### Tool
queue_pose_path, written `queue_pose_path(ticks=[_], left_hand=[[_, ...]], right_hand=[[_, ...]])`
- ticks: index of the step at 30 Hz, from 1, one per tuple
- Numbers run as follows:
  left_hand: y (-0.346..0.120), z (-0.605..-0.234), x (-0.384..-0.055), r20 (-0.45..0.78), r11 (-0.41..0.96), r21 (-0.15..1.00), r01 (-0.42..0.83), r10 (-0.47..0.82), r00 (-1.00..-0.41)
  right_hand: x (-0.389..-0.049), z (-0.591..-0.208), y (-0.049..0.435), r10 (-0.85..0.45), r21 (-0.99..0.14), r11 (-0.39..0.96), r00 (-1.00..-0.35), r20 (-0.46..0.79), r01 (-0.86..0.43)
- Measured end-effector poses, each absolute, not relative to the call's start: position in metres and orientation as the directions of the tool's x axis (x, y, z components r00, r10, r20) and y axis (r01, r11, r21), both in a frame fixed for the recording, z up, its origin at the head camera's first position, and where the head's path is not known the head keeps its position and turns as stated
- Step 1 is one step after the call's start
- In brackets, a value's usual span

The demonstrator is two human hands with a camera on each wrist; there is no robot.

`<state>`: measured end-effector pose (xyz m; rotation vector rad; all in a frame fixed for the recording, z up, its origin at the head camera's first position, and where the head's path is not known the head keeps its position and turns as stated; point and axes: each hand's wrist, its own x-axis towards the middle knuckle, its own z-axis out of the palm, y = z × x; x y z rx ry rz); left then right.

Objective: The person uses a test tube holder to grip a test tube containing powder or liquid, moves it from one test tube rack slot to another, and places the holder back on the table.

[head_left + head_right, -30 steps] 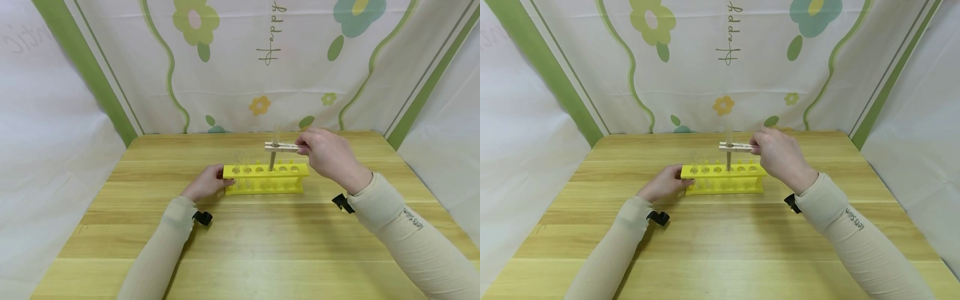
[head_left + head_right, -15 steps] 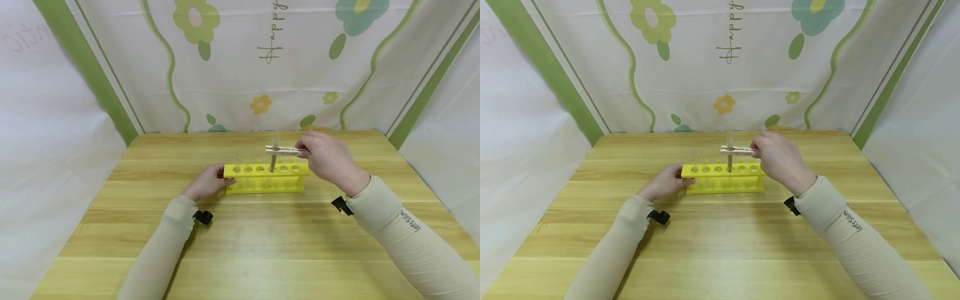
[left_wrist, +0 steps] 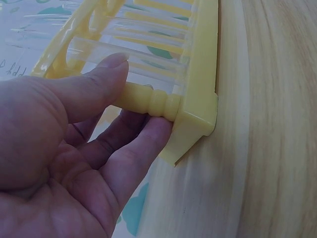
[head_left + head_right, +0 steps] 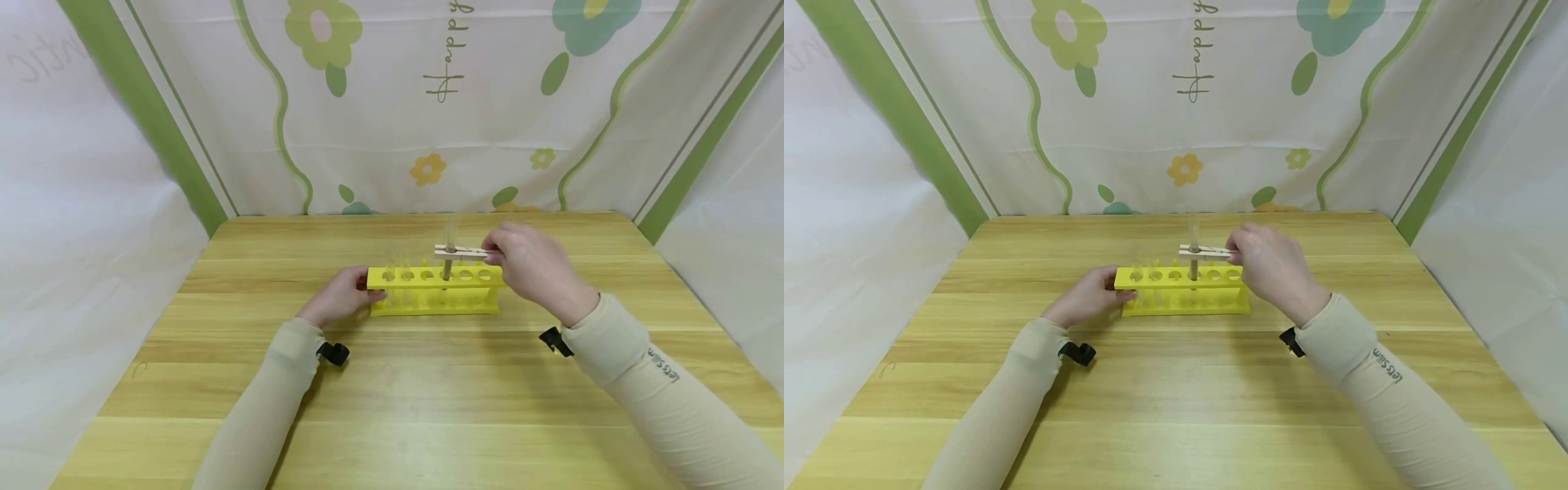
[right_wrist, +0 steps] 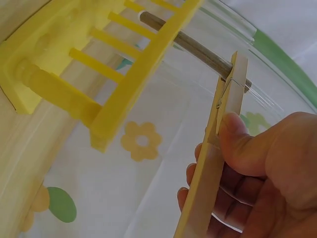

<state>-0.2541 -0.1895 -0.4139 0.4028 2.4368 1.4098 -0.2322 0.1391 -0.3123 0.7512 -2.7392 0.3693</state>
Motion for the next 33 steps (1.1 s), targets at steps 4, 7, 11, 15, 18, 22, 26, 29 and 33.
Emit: queue_pose_path(ticks=[4, 7, 11, 15, 18, 22, 26, 29, 33], left_hand=[[-0.19, -0.414, -0.255, -0.107, 0.482, 0.87, 0.105, 0.392, -0.914], [-0.19, -0.414, -0.255, -0.104, 0.484, 0.868, 0.11, 0.395, -0.913], [-0.19, -0.413, -0.255, -0.102, 0.486, 0.867, 0.112, 0.394, -0.913], [-0.189, -0.412, -0.255, -0.105, 0.495, 0.862, 0.11, 0.387, -0.916], [-0.189, -0.411, -0.255, -0.11, 0.501, 0.859, 0.104, 0.381, -0.918], [-0.189, -0.411, -0.255, -0.111, 0.501, 0.859, 0.102, 0.379, -0.919], [-0.189, -0.412, -0.255, -0.109, 0.501, 0.859, 0.105, 0.379, -0.919], [-0.189, -0.413, -0.255, -0.109, 0.502, 0.858, 0.104, 0.377, -0.92], [-0.189, -0.413, -0.256, -0.109, 0.5, 0.86, 0.104, 0.377, -0.92]], right_hand=[[-0.233, -0.317, 0.14, -0.455, -0.18, 0.833, -0.832, 0.318, -0.524], [-0.234, -0.32, 0.14, -0.456, -0.178, 0.833, -0.831, 0.317, -0.525], [-0.234, -0.325, 0.14, -0.466, -0.167, 0.829, -0.824, 0.323, -0.534], [-0.235, -0.329, 0.14, -0.47, -0.168, 0.826, -0.822, 0.322, -0.538], [-0.236, -0.334, 0.14, -0.468, -0.171, 0.826, -0.822, 0.324, -0.538], [-0.236, -0.339, 0.14, -0.461, -0.181, 0.826, -0.825, 0.326, -0.534], [-0.237, -0.341, 0.14, -0.456, -0.193, 0.828, -0.832, 0.317, -0.527], [-0.237, -0.343, 0.139, -0.456, -0.195, 0.828, -0.834, 0.311, -0.525], [-0.237, -0.345, 0.139, -0.453, -0.196, 0.831, -0.839, 0.303, -0.52]])
